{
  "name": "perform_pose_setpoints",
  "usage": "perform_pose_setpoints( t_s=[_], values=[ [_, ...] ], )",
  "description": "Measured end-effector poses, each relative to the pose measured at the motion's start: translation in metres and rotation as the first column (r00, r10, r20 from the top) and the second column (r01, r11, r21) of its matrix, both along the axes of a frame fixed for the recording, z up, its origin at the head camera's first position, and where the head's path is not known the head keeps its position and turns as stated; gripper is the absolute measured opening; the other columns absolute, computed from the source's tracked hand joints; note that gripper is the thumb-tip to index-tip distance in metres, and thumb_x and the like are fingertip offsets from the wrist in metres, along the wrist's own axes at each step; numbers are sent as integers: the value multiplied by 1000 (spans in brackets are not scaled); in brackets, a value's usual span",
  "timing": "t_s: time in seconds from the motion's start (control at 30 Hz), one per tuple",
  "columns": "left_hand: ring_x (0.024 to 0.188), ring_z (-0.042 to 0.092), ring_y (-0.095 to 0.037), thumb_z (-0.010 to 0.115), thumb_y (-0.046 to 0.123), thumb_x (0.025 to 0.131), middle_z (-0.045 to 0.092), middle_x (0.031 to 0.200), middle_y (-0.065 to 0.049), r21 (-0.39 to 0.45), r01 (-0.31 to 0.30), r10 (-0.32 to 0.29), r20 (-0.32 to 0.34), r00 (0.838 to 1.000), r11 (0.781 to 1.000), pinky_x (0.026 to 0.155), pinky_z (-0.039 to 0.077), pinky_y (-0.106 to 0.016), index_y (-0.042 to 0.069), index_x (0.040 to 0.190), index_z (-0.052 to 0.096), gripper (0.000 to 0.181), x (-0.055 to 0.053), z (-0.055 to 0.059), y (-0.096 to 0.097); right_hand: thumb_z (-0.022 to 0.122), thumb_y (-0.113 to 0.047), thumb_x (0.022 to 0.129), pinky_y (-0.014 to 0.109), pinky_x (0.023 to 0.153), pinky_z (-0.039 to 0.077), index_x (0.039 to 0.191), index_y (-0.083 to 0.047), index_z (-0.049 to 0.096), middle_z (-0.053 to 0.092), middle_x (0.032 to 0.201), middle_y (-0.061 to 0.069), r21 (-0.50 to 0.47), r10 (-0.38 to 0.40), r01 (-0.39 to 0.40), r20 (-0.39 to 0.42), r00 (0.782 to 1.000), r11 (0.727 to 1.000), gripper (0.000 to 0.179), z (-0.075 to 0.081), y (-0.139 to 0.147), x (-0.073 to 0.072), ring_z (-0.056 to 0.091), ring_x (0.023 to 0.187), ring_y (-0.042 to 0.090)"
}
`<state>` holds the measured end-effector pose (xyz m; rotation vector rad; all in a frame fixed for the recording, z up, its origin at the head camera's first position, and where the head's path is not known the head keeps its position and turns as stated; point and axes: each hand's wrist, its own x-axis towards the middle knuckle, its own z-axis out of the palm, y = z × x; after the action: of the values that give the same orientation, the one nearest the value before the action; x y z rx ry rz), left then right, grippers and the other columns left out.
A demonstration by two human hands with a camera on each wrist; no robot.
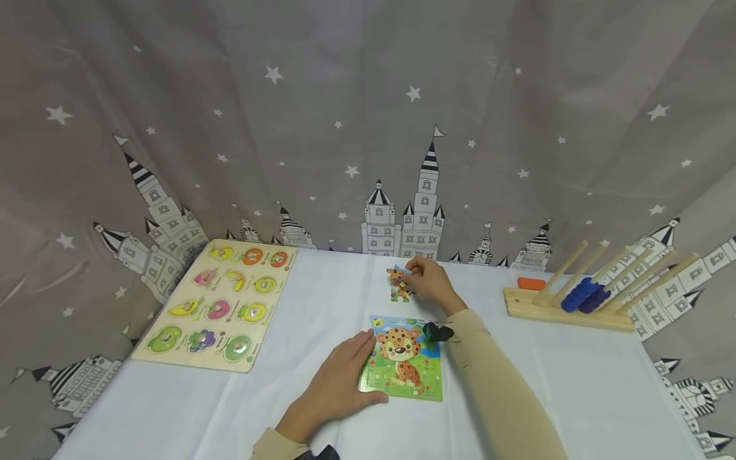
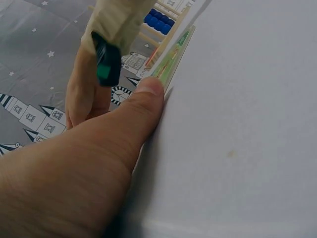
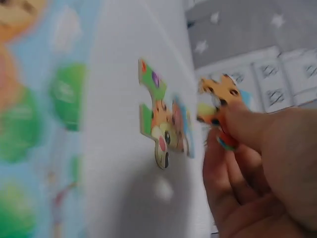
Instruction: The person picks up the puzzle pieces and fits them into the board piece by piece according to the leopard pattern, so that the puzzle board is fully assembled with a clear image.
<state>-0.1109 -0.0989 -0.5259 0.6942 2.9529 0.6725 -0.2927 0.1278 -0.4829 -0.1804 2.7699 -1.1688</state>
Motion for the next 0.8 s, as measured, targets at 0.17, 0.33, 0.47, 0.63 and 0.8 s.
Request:
perform_pose_setpoints(
  t_s=[0.17, 0.33, 0.47, 0.63, 0.8],
  values=[
    [152, 35, -27, 67, 79, 77, 34, 166, -4, 16, 1, -1, -7, 1000, 1000, 123, 34, -48, 10, 159, 35, 112, -2, -2, 0, 76, -24, 93, 31, 71, 54, 110, -15, 73, 71, 100, 4, -44, 173, -171, 47, 984, 984, 20, 2, 6, 38, 65, 78, 13],
    [150, 38, -27, 70, 76, 78, 36, 165, -3, 15, -3, 4, -24, 1000, 1000, 121, 37, -48, 12, 159, 36, 109, -3, -1, -1, 78, -23, 91, 29, 66, 57, 107, -15, 74, 70, 96, 2, -72, 264, -259, 72, 962, 963, 18, -2, 5, 65, 66, 69, 10],
    [151, 37, -27, 68, 77, 79, 35, 166, -2, 20, 14, -14, -11, 1000, 1000, 122, 36, -48, 13, 160, 35, 108, -3, -2, 1, 79, -26, 90, 29, 72, 55, 103, -19, 74, 70, 95, -1, -30, 239, -238, 54, 969, 971, 15, -4, 10, 76, 65, 75, 7],
    [153, 34, -26, 65, 77, 81, 34, 167, -2, 13, 32, -32, -30, 999, 999, 122, 35, -49, 18, 160, 35, 103, -2, -3, 1, 80, -22, 89, 29, 70, 54, 100, -18, 74, 68, 94, 0, -52, 225, -222, 83, 971, 974, 14, -5, 17, 86, 64, 75, 9],
    [153, 33, -32, 61, 72, 88, 34, 166, -5, -20, 87, -89, -95, 991, 996, 123, 32, -53, 31, 157, 42, 82, -2, -4, 0, 80, -20, 89, 25, 67, 52, 99, -18, 74, 68, 89, -3, 7, 218, -218, 40, 975, 976, 12, -6, 15, 94, 60, 72, 7]
  ],
)
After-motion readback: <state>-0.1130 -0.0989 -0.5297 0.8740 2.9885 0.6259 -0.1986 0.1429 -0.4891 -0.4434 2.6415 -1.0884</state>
